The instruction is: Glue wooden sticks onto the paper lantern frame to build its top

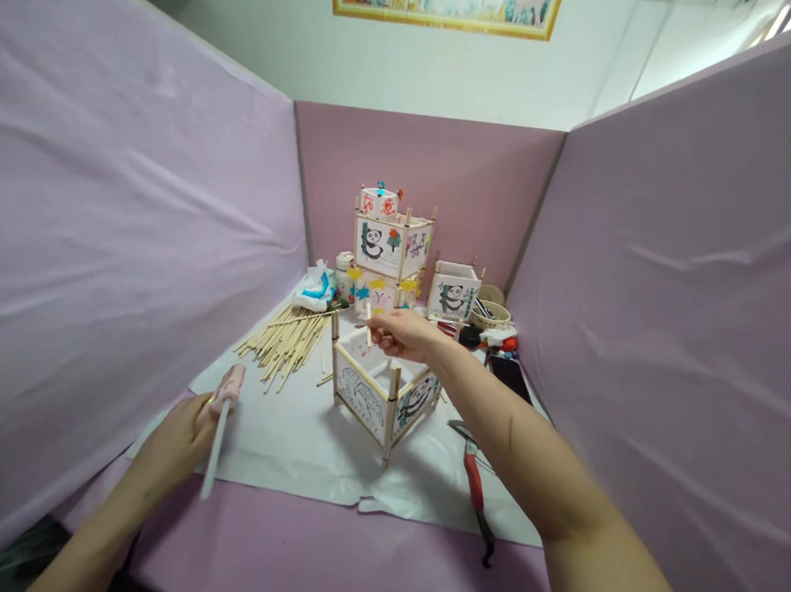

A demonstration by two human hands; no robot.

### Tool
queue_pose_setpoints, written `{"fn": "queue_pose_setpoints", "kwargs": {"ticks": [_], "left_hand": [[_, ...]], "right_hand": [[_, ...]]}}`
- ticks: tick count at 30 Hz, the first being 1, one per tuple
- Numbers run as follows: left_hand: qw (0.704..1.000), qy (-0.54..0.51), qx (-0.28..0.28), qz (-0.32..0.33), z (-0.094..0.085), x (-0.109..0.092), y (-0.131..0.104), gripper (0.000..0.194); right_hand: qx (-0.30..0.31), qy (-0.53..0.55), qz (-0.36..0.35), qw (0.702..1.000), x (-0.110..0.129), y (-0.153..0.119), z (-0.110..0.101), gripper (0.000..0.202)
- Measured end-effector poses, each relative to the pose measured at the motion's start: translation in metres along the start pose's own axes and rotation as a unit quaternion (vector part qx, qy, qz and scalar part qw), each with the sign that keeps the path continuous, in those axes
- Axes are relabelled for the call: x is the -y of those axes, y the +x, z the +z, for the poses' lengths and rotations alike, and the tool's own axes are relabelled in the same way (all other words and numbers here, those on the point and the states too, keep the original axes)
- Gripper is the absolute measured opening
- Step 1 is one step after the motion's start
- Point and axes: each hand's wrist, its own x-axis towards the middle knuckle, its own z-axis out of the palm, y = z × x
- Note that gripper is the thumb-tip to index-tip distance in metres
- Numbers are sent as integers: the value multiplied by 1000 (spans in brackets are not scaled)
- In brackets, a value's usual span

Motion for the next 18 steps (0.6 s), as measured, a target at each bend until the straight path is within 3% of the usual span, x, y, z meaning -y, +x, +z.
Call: {"fn": "queue_pose_setpoints", "kwargs": {"ticks": [3, 7, 18], "left_hand": [[995, 95, 33, -3, 11, 18, 0, 39], [982, 183, 32, -33, 21, 32, 2, 45], [972, 226, 49, -48, 35, 49, 4, 53]], "right_hand": [[4, -31, 53, 998, -2, 4, 4, 26], [3, -27, 109, 994, -6, 7, 8, 24], [25, -7, 131, 991, -12, 7, 10, 29]]}}
